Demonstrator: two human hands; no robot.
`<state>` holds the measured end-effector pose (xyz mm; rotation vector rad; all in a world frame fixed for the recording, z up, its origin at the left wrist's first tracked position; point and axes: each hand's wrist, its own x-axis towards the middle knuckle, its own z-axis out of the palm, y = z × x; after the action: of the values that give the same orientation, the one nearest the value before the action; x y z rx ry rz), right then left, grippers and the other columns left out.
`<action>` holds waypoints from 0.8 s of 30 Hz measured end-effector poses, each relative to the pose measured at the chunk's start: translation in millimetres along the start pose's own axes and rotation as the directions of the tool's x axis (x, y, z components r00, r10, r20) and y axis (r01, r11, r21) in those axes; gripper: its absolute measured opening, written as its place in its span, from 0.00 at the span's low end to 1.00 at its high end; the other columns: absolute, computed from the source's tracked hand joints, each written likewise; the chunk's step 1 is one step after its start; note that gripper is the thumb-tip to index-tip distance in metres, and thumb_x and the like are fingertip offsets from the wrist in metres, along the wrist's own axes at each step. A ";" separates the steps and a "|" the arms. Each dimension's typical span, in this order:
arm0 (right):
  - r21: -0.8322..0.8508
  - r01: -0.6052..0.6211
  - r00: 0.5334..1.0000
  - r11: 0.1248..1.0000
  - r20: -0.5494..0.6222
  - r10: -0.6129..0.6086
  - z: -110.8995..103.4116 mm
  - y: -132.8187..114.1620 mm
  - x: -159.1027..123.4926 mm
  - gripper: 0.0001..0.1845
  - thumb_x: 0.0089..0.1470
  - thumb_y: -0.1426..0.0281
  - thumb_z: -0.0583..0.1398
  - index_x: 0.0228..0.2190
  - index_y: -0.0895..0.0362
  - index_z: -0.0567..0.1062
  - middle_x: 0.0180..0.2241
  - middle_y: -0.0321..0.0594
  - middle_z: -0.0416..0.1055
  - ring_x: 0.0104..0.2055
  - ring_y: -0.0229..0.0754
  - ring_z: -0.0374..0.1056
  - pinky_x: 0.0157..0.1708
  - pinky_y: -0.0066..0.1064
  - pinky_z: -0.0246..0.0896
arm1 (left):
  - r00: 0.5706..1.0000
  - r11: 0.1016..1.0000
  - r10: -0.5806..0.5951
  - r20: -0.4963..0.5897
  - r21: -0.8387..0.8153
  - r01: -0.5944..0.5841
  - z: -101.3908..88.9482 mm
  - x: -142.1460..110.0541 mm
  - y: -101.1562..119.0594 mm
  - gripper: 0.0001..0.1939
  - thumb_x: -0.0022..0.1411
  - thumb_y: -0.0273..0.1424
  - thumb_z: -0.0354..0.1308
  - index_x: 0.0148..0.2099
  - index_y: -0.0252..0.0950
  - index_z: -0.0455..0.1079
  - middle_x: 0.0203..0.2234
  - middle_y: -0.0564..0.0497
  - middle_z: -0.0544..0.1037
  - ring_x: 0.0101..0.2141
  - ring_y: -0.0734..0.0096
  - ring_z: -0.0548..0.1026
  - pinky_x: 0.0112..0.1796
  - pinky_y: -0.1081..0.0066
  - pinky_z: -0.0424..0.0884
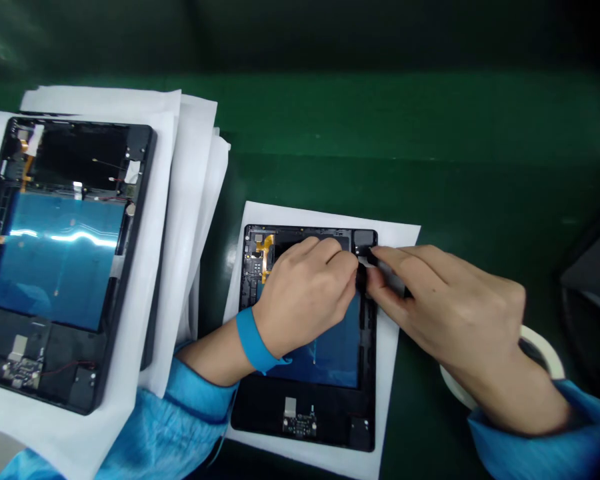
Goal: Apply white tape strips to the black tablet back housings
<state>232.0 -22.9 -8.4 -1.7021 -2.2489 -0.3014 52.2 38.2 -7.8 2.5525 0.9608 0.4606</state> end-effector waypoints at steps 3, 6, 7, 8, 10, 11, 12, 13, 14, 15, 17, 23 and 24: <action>0.001 -0.006 1.000 1.000 0.000 0.006 0.8 -0.9 0.0 0.09 0.59 0.72 0.60 0.42 0.57 0.76 0.32 0.37 0.78 0.28 0.37 0.69 0.23 0.31 0.52 | 1.000 1.000 -0.006 0.017 0.005 0.006 0.1 -0.4 0.1 0.13 0.71 0.26 0.48 0.33 0.35 0.69 0.30 0.49 0.72 0.32 0.67 0.69 0.35 0.66 0.69; 0.024 -0.008 1.000 1.000 0.000 0.008 1.4 -1.4 1.1 0.06 0.59 0.72 0.61 0.40 0.57 0.75 0.33 0.36 0.78 0.29 0.36 0.69 0.24 0.31 0.53 | 1.000 1.000 -0.010 0.023 0.002 0.010 1.0 -0.8 0.2 0.12 0.71 0.26 0.49 0.34 0.35 0.69 0.31 0.49 0.72 0.33 0.67 0.70 0.36 0.67 0.69; 0.045 -0.008 1.000 0.999 0.005 0.008 1.5 -1.3 1.9 0.06 0.59 0.72 0.61 0.39 0.57 0.75 0.34 0.36 0.78 0.29 0.37 0.69 0.24 0.31 0.54 | 1.000 1.000 -0.011 0.020 0.002 0.011 1.2 -1.0 0.2 0.12 0.71 0.26 0.49 0.34 0.34 0.69 0.31 0.49 0.72 0.33 0.67 0.70 0.35 0.67 0.69; 0.071 -0.009 1.000 0.997 0.010 0.008 1.6 -1.0 2.8 0.05 0.59 0.72 0.61 0.39 0.57 0.75 0.35 0.37 0.78 0.30 0.37 0.70 0.25 0.32 0.55 | 1.000 1.000 -0.012 0.013 0.002 0.012 1.3 -1.0 0.2 0.12 0.71 0.26 0.49 0.34 0.34 0.69 0.31 0.49 0.73 0.32 0.67 0.70 0.35 0.66 0.69; 0.127 0.000 1.000 0.992 0.019 -0.002 1.9 -0.2 4.9 0.04 0.58 0.73 0.61 0.37 0.58 0.75 0.35 0.38 0.77 0.32 0.38 0.69 0.27 0.32 0.57 | 1.000 1.000 -0.010 -0.006 0.000 0.010 1.4 -1.0 0.3 0.12 0.71 0.26 0.49 0.34 0.35 0.70 0.30 0.49 0.73 0.32 0.67 0.70 0.35 0.66 0.69; 0.150 0.010 1.000 0.989 0.019 -0.013 2.2 0.4 5.8 0.03 0.58 0.73 0.61 0.36 0.58 0.75 0.35 0.39 0.77 0.32 0.39 0.69 0.29 0.32 0.58 | 1.000 1.000 -0.007 -0.013 -0.001 0.007 1.3 -1.0 0.4 0.12 0.70 0.26 0.50 0.34 0.34 0.70 0.30 0.49 0.73 0.32 0.67 0.70 0.35 0.66 0.69; 0.168 0.023 1.000 0.985 0.017 -0.026 2.5 0.9 6.5 0.02 0.58 0.73 0.62 0.36 0.58 0.76 0.35 0.40 0.76 0.33 0.39 0.69 0.30 0.33 0.59 | 1.000 1.000 -0.004 -0.020 -0.002 0.004 1.2 -1.1 0.6 0.11 0.70 0.26 0.50 0.34 0.34 0.70 0.30 0.50 0.73 0.32 0.66 0.70 0.35 0.66 0.69; 0.180 0.036 0.999 0.983 0.016 -0.039 2.8 1.4 6.9 0.02 0.58 0.73 0.62 0.35 0.59 0.76 0.34 0.40 0.76 0.33 0.39 0.68 0.31 0.33 0.59 | 1.000 1.000 0.001 -0.025 -0.001 -0.001 1.2 -1.2 0.7 0.11 0.70 0.25 0.51 0.34 0.34 0.70 0.30 0.50 0.73 0.32 0.66 0.70 0.35 0.66 0.69; 0.187 0.050 0.998 0.981 0.014 -0.053 3.2 1.9 7.0 0.02 0.58 0.74 0.62 0.35 0.59 0.76 0.34 0.40 0.76 0.33 0.40 0.68 0.31 0.34 0.59 | 1.000 1.000 0.006 -0.029 0.001 -0.006 1.4 -1.6 0.8 0.10 0.69 0.25 0.51 0.34 0.34 0.70 0.30 0.50 0.73 0.32 0.66 0.70 0.35 0.66 0.69; 0.189 0.062 0.998 0.980 0.013 -0.066 3.4 2.4 6.8 0.02 0.58 0.74 0.62 0.35 0.59 0.76 0.34 0.40 0.75 0.33 0.40 0.67 0.31 0.34 0.58 | 0.999 1.000 0.010 -0.032 0.005 -0.010 1.6 -2.0 0.8 0.10 0.69 0.25 0.52 0.34 0.34 0.70 0.29 0.50 0.73 0.32 0.65 0.70 0.36 0.66 0.69; 0.182 0.088 0.996 0.979 0.012 -0.091 3.0 2.9 6.4 0.02 0.58 0.74 0.62 0.35 0.59 0.76 0.34 0.40 0.75 0.33 0.39 0.66 0.31 0.34 0.56 | 0.999 1.000 0.015 -0.039 0.014 -0.015 2.5 -3.1 0.6 0.09 0.68 0.25 0.53 0.34 0.34 0.70 0.29 0.50 0.73 0.33 0.64 0.71 0.37 0.66 0.70; 0.043 0.181 0.981 0.982 0.065 -0.184 -9.0 -5.1 10.7 0.03 0.60 0.72 0.61 0.35 0.59 0.77 0.30 0.38 0.73 0.30 0.39 0.61 0.30 0.35 0.52 | 1.000 1.000 0.010 -0.028 0.009 -0.010 3.3 -5.0 -0.9 0.09 0.68 0.24 0.53 0.34 0.34 0.70 0.28 0.50 0.73 0.34 0.63 0.72 0.38 0.66 0.70; 0.001 0.198 0.977 0.980 0.081 -0.198 -12.2 -8.2 11.9 0.04 0.60 0.73 0.61 0.34 0.59 0.77 0.29 0.38 0.72 0.29 0.39 0.60 0.30 0.35 0.51 | 1.000 1.000 0.012 -0.020 0.007 -0.012 3.0 -5.0 -0.8 0.09 0.68 0.24 0.53 0.34 0.34 0.71 0.28 0.50 0.73 0.35 0.63 0.72 0.39 0.66 0.70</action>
<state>222.5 -18.7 7.5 -1.5205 -2.4848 -0.2892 49.4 34.7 -11.7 2.5653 0.9564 0.4885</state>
